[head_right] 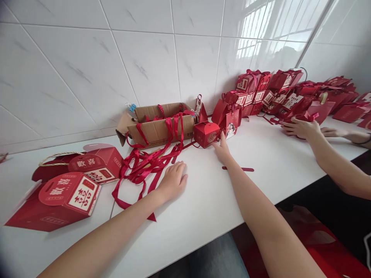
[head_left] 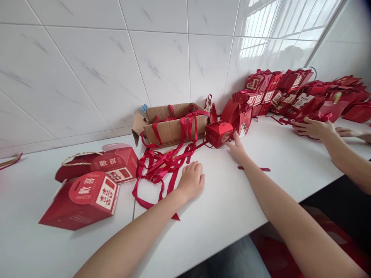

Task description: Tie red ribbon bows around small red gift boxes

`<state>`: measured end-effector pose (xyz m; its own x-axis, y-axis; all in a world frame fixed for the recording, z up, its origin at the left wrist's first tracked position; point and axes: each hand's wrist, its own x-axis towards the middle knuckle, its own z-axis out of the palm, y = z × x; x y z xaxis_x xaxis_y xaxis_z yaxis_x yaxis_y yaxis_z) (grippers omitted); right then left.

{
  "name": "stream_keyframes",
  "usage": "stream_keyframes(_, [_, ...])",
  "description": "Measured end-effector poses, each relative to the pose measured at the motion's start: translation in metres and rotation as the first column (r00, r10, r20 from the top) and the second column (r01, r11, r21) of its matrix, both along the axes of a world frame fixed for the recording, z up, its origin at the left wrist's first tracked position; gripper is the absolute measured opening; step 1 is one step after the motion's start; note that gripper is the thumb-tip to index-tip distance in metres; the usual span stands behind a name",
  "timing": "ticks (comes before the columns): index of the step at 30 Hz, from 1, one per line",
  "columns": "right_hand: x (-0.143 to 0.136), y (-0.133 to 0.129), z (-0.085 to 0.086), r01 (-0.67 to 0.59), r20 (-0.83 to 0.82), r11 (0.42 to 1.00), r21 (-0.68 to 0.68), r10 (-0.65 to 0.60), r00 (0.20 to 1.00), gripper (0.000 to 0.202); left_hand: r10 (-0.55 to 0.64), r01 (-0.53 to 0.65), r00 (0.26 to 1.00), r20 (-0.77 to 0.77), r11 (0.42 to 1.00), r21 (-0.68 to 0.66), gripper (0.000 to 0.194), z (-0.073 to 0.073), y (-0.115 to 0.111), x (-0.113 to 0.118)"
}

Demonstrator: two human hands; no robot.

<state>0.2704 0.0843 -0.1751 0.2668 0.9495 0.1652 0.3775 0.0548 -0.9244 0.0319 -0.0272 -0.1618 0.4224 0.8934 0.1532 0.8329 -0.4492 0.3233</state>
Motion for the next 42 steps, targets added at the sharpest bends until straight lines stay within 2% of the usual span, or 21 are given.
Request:
stream_keyframes(4, [-0.002,0.001,0.001,0.011,-0.189,1.000,-0.019,-0.014,0.982,0.083,-0.005,0.005,1.000,-0.008,1.000,0.000,0.032,0.000,-0.001,0.000])
stream_keyframes(7, [0.000,0.000,0.000,0.089,-0.319,0.996,0.004,-0.083,0.944,0.065,0.001,-0.001,1.000,-0.012,1.000,0.000,0.033,-0.001,-0.001,-0.001])
stream_keyframes(10, [0.001,-0.001,-0.001,0.150,-0.340,0.988,0.043,-0.126,0.932,0.047,0.004,-0.004,1.000,-0.003,1.000,0.001,0.033,-0.002,0.000,-0.001])
stream_keyframes(13, [0.000,0.000,0.000,0.163,-0.364,0.984,0.078,-0.124,0.923,0.038,0.003,-0.003,1.000,0.004,1.000,0.002,0.032,-0.003,0.000,0.000])
stream_keyframes(18, [0.000,0.002,0.000,0.099,-0.420,0.992,0.080,-0.056,0.906,0.033,0.000,0.000,1.000,0.011,1.000,-0.001,0.034,-0.002,0.000,0.000])
stream_keyframes(23, [0.002,0.001,-0.001,0.127,-0.448,0.991,0.045,-0.094,0.889,0.039,0.008,-0.008,1.000,0.013,1.000,-0.014,0.034,0.001,-0.001,0.000])
stream_keyframes(30, [-0.012,-0.003,0.005,0.061,-0.443,0.992,0.111,-0.006,0.896,0.035,0.005,-0.005,1.000,0.015,1.000,-0.006,0.033,0.002,-0.001,0.000])
stream_keyframes(37, [-0.014,-0.010,0.010,0.166,-0.455,0.972,0.166,-0.074,0.887,0.035,0.004,-0.004,1.000,0.016,1.000,0.000,0.035,0.001,-0.001,0.001])
stream_keyframes(42, [-0.020,-0.009,0.014,0.062,-0.451,0.985,0.159,0.017,0.892,0.034,0.005,-0.005,1.000,0.012,1.000,0.003,0.035,0.002,-0.001,0.001])
